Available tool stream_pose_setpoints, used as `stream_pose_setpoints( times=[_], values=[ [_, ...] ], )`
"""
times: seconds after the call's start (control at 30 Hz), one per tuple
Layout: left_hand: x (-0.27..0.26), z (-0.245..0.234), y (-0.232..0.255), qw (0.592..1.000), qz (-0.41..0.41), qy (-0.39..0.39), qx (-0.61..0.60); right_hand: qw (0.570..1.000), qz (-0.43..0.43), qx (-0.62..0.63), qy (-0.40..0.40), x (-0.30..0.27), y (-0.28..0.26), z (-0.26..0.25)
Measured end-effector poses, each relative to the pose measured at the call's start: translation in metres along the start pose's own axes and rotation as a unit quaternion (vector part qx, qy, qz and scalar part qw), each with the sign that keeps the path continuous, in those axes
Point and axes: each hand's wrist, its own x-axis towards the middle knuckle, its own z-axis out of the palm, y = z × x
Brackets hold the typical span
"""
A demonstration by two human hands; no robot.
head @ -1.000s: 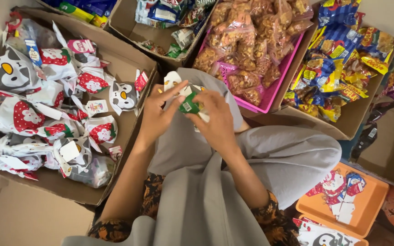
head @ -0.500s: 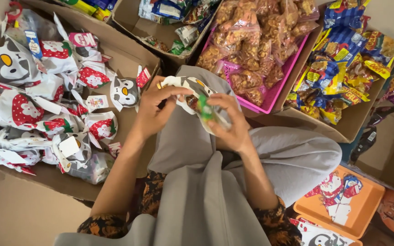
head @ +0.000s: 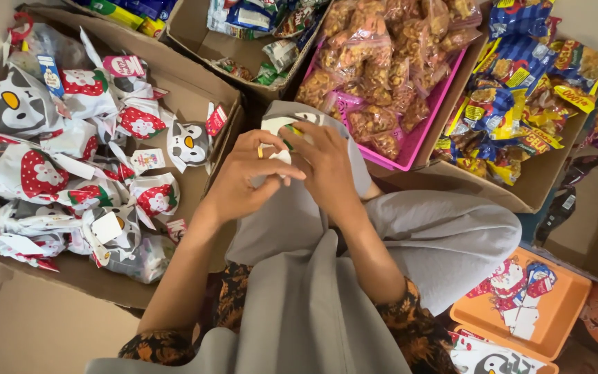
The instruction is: The person sits cross-legged on the floor surrounded by boxes of snacks and packaging materials. They pick up small snack packets and place them into white paper bags featuring penguin and strawberry designs, then fold the tops of the bags to close them.
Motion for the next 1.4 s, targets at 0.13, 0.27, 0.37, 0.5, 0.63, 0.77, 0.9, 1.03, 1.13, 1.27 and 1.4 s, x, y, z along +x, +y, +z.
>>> stream_pose_setpoints(
  times=[0.13,0.27,0.37,0.5,0.63,0.77,0.9,1.03,1.13,1.27,1.4],
  values=[
    [-0.006,0.000,-0.014,0.999,-0.007,0.002,-0.052,0.999,0.006,-0.020,-0.035,0.021,-0.002,-0.004],
    [-0.002,0.001,-0.026,0.993,-0.064,0.087,-0.039,0.992,0.062,0.100,-0.045,0.029,0.004,-0.002],
    [0.004,0.004,-0.031,0.991,-0.082,0.104,-0.012,0.968,0.182,0.168,-0.042,0.025,0.004,0.004],
    [0.001,0.024,-0.061,0.988,-0.080,0.126,0.042,0.926,0.158,0.340,0.041,0.021,0.006,0.001],
    [0.010,0.030,-0.066,0.986,-0.085,0.129,0.062,0.964,0.142,0.211,0.075,-0.008,0.055,-0.008],
    [0.020,0.038,-0.063,0.986,-0.077,0.129,0.069,0.932,0.208,0.277,0.109,-0.015,0.060,-0.014],
    [0.021,0.047,-0.057,0.981,-0.148,0.110,0.061,0.895,0.238,0.359,0.117,-0.015,0.057,-0.015],
    [0.022,0.052,-0.070,0.973,-0.180,0.107,0.100,0.855,0.276,0.417,0.139,-0.033,0.073,0.000],
    [0.031,0.058,-0.074,0.966,-0.189,0.116,0.132,0.833,0.290,0.450,0.142,-0.034,0.062,-0.001],
    [0.036,0.069,-0.068,0.949,-0.143,0.125,0.252,0.797,0.320,0.487,0.156,-0.034,0.046,-0.010],
    [0.034,0.061,-0.057,0.971,-0.044,0.071,0.222,0.807,0.284,0.485,0.181,-0.004,0.000,-0.052]
  ],
)
